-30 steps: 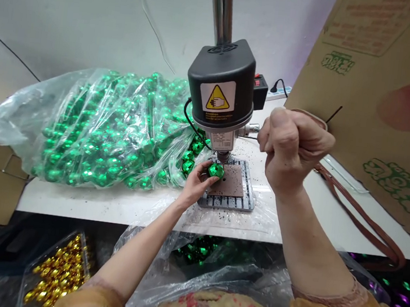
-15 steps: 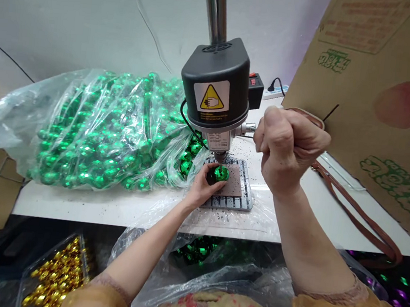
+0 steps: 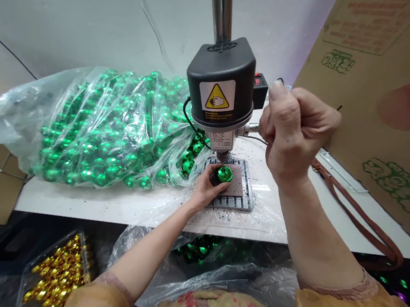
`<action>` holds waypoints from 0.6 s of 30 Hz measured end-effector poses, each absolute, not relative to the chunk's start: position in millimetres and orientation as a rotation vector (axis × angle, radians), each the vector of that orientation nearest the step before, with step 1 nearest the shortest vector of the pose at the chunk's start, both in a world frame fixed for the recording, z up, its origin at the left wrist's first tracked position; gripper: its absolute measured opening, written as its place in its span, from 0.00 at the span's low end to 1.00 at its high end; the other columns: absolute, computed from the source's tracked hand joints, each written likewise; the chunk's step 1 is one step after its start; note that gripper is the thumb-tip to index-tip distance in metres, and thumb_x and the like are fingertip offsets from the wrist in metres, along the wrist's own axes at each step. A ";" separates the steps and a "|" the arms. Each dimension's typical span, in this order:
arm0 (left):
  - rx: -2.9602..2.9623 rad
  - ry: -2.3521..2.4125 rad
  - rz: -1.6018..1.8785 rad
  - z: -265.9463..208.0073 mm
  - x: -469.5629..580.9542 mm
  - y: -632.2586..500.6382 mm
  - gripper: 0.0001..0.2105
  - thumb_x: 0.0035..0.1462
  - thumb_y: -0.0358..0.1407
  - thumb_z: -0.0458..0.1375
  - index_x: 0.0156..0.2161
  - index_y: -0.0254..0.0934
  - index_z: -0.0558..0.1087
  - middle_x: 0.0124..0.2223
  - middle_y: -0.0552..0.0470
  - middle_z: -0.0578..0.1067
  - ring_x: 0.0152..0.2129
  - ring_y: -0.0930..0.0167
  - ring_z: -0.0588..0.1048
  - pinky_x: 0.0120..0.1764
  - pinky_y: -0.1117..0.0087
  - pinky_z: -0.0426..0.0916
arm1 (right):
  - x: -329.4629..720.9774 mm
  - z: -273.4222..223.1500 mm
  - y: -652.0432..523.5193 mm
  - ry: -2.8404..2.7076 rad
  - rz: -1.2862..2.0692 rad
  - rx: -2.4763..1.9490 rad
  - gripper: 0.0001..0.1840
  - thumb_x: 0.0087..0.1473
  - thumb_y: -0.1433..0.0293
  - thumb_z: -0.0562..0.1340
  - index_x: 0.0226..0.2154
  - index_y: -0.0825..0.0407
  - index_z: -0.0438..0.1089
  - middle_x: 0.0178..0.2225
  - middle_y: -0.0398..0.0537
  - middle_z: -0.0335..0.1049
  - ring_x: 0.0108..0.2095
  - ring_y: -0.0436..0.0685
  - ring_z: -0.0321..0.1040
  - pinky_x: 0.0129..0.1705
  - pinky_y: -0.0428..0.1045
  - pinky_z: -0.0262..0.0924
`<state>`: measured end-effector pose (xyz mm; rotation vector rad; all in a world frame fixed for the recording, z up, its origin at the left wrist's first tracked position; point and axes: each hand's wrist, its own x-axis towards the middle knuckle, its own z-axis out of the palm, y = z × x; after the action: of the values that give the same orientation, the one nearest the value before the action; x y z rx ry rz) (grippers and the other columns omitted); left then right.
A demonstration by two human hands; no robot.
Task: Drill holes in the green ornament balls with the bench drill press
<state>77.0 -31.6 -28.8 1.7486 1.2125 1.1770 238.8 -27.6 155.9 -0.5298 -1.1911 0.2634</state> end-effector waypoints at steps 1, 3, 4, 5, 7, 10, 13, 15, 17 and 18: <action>1.742 1.209 1.180 -28.9 77.1 -31.5 0.25 0.52 0.38 0.70 0.54 0.38 0.69 0.49 0.47 0.79 0.47 0.63 0.79 0.52 0.60 0.75 | 238.1 151.9 -30.2 -1.187 0.241 -0.524 0.28 0.62 0.59 0.63 0.16 0.49 0.54 0.14 0.38 0.50 0.16 0.45 0.45 0.21 0.51 0.43; 1.738 1.198 1.187 -29.3 77.3 -31.4 0.25 0.52 0.38 0.70 0.54 0.38 0.70 0.48 0.47 0.79 0.46 0.63 0.79 0.51 0.59 0.75 | 236.5 144.0 -34.1 -1.178 0.217 -0.477 0.28 0.63 0.63 0.62 0.15 0.50 0.53 0.14 0.38 0.48 0.16 0.45 0.45 0.21 0.51 0.39; 1.740 1.190 1.194 -29.6 77.5 -31.5 0.25 0.52 0.38 0.71 0.53 0.38 0.70 0.48 0.47 0.79 0.46 0.63 0.79 0.51 0.59 0.75 | 235.7 140.5 -35.2 -1.173 0.214 -0.444 0.29 0.63 0.64 0.62 0.15 0.51 0.52 0.14 0.37 0.46 0.16 0.44 0.45 0.22 0.51 0.37; 1.742 1.182 1.202 -30.0 77.7 -31.6 0.25 0.52 0.39 0.71 0.53 0.38 0.70 0.48 0.47 0.79 0.46 0.63 0.79 0.51 0.59 0.75 | 234.9 137.6 -35.7 -1.169 0.216 -0.420 0.29 0.63 0.65 0.62 0.15 0.51 0.51 0.14 0.37 0.45 0.16 0.44 0.45 0.22 0.51 0.36; 1.745 1.170 1.212 -30.6 77.9 -31.9 0.24 0.53 0.39 0.71 0.53 0.38 0.70 0.49 0.46 0.79 0.46 0.62 0.79 0.52 0.59 0.75 | 234.1 132.9 -35.6 -1.150 0.213 -0.396 0.29 0.63 0.67 0.62 0.15 0.52 0.51 0.15 0.37 0.44 0.17 0.43 0.45 0.23 0.51 0.35; 1.755 1.172 1.213 -30.8 77.9 -32.5 0.25 0.53 0.40 0.71 0.54 0.38 0.70 0.49 0.46 0.79 0.48 0.62 0.79 0.52 0.59 0.75 | 234.1 128.0 -34.5 -1.148 0.183 -0.423 0.30 0.63 0.65 0.61 0.15 0.51 0.48 0.15 0.37 0.42 0.17 0.43 0.43 0.24 0.51 0.35; 1.774 1.176 1.218 -30.0 77.6 -33.0 0.25 0.54 0.41 0.71 0.54 0.38 0.70 0.49 0.46 0.79 0.48 0.61 0.78 0.52 0.59 0.75 | 234.6 124.2 -34.9 -1.157 0.155 -0.443 0.29 0.63 0.65 0.61 0.16 0.51 0.48 0.15 0.38 0.43 0.17 0.44 0.43 0.24 0.52 0.37; 1.790 1.186 1.214 -29.5 77.3 -33.1 0.24 0.54 0.41 0.71 0.53 0.38 0.70 0.49 0.46 0.79 0.49 0.61 0.78 0.52 0.59 0.75 | 234.8 122.1 -35.7 -1.160 0.156 -0.444 0.29 0.64 0.66 0.60 0.16 0.50 0.49 0.15 0.38 0.44 0.17 0.45 0.43 0.24 0.52 0.38; 1.801 1.193 1.207 -29.5 77.0 -32.8 0.24 0.54 0.42 0.70 0.53 0.39 0.70 0.50 0.46 0.79 0.50 0.61 0.78 0.53 0.59 0.74 | 234.9 120.1 -36.1 -1.160 0.159 -0.444 0.28 0.64 0.66 0.60 0.16 0.51 0.49 0.15 0.38 0.44 0.17 0.45 0.43 0.23 0.52 0.38; 1.806 1.192 1.205 -29.8 76.8 -32.6 0.25 0.54 0.42 0.70 0.54 0.39 0.70 0.50 0.46 0.78 0.50 0.61 0.78 0.53 0.58 0.74 | 235.0 119.0 -36.0 -1.160 0.155 -0.443 0.28 0.64 0.66 0.60 0.17 0.51 0.48 0.15 0.38 0.43 0.17 0.45 0.43 0.23 0.52 0.38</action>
<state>76.8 -32.6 -29.8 1.8056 1.1919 1.2053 235.0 -36.0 119.0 -0.4430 -1.1599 0.1546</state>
